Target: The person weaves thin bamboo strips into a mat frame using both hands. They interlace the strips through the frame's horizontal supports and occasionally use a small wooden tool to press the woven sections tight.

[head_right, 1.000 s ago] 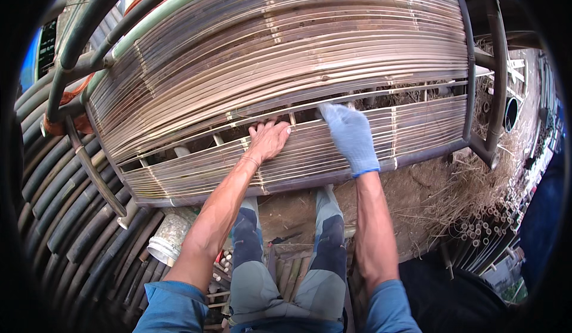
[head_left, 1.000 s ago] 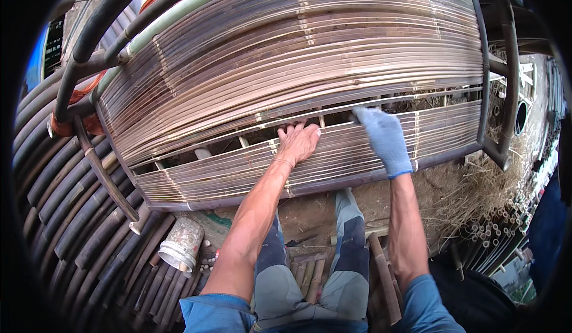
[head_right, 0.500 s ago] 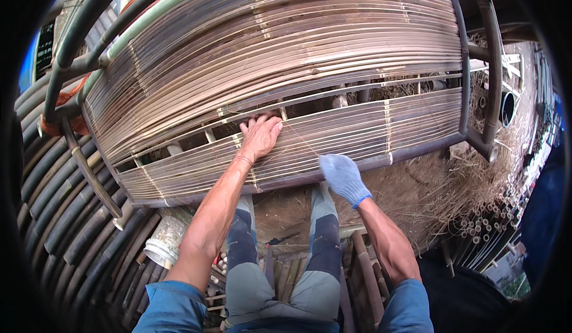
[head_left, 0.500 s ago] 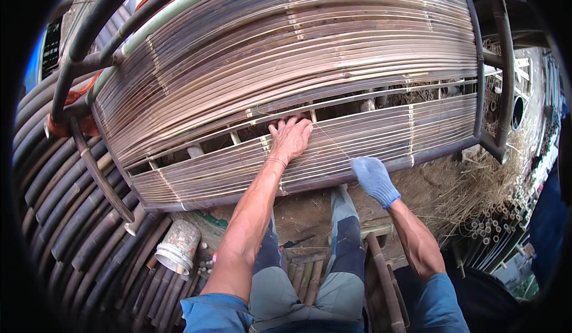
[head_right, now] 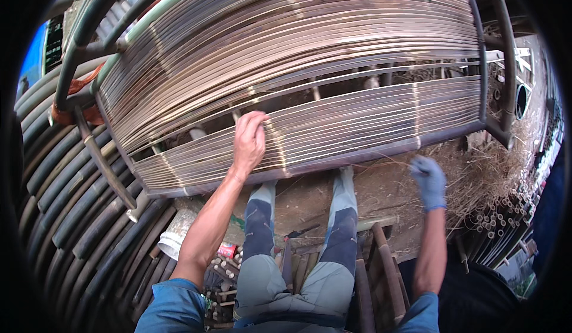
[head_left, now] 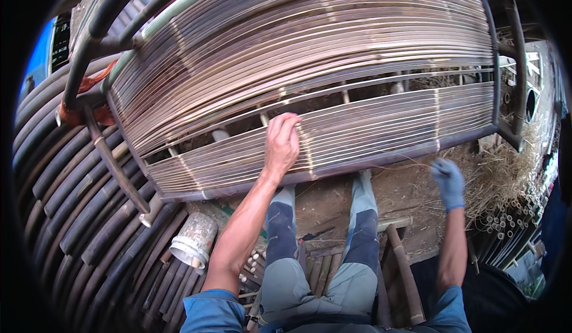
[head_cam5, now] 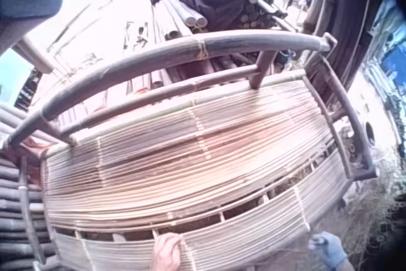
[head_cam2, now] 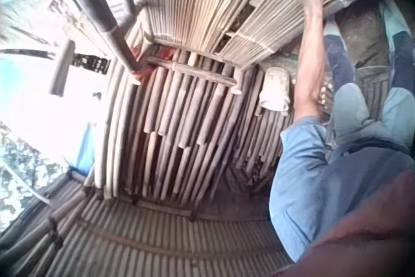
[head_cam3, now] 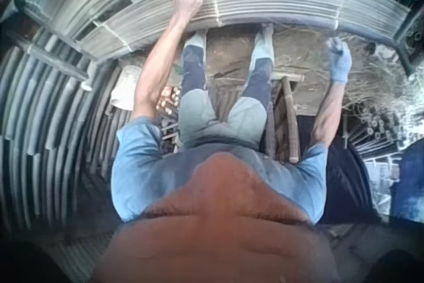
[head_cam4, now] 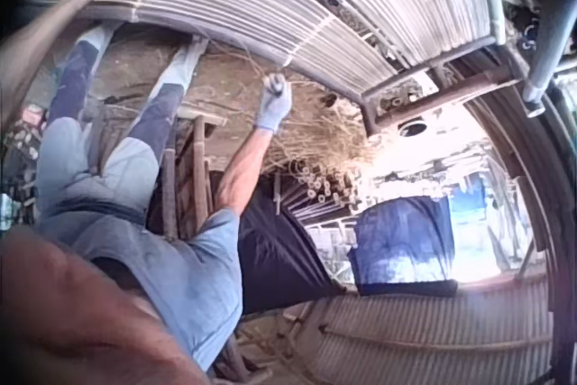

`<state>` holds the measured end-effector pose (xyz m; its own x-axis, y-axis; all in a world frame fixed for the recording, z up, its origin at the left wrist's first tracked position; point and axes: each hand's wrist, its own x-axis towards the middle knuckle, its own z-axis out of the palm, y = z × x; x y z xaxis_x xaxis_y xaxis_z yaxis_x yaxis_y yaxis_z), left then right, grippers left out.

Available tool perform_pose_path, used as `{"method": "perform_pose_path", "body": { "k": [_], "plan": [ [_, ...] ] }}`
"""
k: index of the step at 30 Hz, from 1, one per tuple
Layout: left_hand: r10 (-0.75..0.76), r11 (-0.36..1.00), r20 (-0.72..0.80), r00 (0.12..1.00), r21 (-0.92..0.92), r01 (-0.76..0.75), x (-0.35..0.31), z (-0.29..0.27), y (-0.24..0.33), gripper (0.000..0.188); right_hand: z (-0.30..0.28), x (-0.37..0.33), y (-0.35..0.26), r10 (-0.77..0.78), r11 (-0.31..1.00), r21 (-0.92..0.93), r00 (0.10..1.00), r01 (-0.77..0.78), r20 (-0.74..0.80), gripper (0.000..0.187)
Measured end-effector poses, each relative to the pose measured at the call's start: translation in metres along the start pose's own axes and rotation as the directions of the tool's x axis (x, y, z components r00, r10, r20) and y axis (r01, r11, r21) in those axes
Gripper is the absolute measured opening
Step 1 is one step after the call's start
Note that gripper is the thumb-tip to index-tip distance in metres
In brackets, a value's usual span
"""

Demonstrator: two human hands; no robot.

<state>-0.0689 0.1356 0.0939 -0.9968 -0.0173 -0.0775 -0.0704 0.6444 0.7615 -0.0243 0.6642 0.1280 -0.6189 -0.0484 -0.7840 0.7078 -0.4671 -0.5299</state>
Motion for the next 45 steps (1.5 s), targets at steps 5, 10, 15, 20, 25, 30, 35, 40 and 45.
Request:
{"method": "perform_pose_path", "body": {
  "k": [5,10,15,20,25,30,35,40,45],
  "plan": [
    [0.195,0.899,0.391,0.899,0.294,-0.323,-0.052,-0.053,-0.046,0.039,-0.142,-0.099,-0.031,-0.647,0.225,-0.379,0.153,-0.897,-0.747,0.046],
    [0.419,0.74,0.619,0.664,0.19,-0.645,-0.058,-0.049,-0.072,0.028,0.074,-0.07,0.107,-0.757,-0.259,-0.945,0.649,-0.2,0.07,0.049],
    [0.557,0.595,0.696,0.453,0.046,-0.802,-0.056,-0.043,-0.084,0.023,0.296,-0.037,0.223,-0.434,-0.131,-0.936,0.83,0.326,0.349,0.067],
    [0.509,0.821,0.626,0.591,-0.145,-0.553,-0.053,-0.051,-0.054,0.014,0.35,-0.02,0.282,-0.46,0.028,-0.95,0.848,0.31,0.263,0.026],
    [0.29,0.952,0.177,0.941,-0.16,-0.263,-0.03,-0.076,-0.06,0.024,0.332,-0.031,0.158,-0.181,-0.16,-0.674,0.65,0.721,0.738,0.016],
    [-0.178,0.98,-0.325,0.929,0.029,0.197,-0.016,-0.079,-0.102,0.02,0.314,-0.007,0.035,-0.489,0.494,-0.841,0.871,0.222,-0.057,0.021],
    [-0.284,0.914,0.126,0.951,0.334,0.229,-0.017,-0.076,-0.103,0.023,0.33,0.092,0.072,-0.701,-0.508,-0.85,0.507,0.138,0.501,0.015],
    [-0.423,0.873,0.298,0.856,0.388,0.296,0.003,-0.07,-0.128,0.032,0.422,0.145,0.18,-0.289,-0.577,-0.813,0.912,0.076,0.29,0.031],
    [-0.47,0.881,0.443,0.763,0.181,0.437,0.018,-0.058,-0.128,0.036,0.447,0.18,0.205,0.265,-0.299,-0.855,0.898,0.423,0.351,0.028]
  ]
}}
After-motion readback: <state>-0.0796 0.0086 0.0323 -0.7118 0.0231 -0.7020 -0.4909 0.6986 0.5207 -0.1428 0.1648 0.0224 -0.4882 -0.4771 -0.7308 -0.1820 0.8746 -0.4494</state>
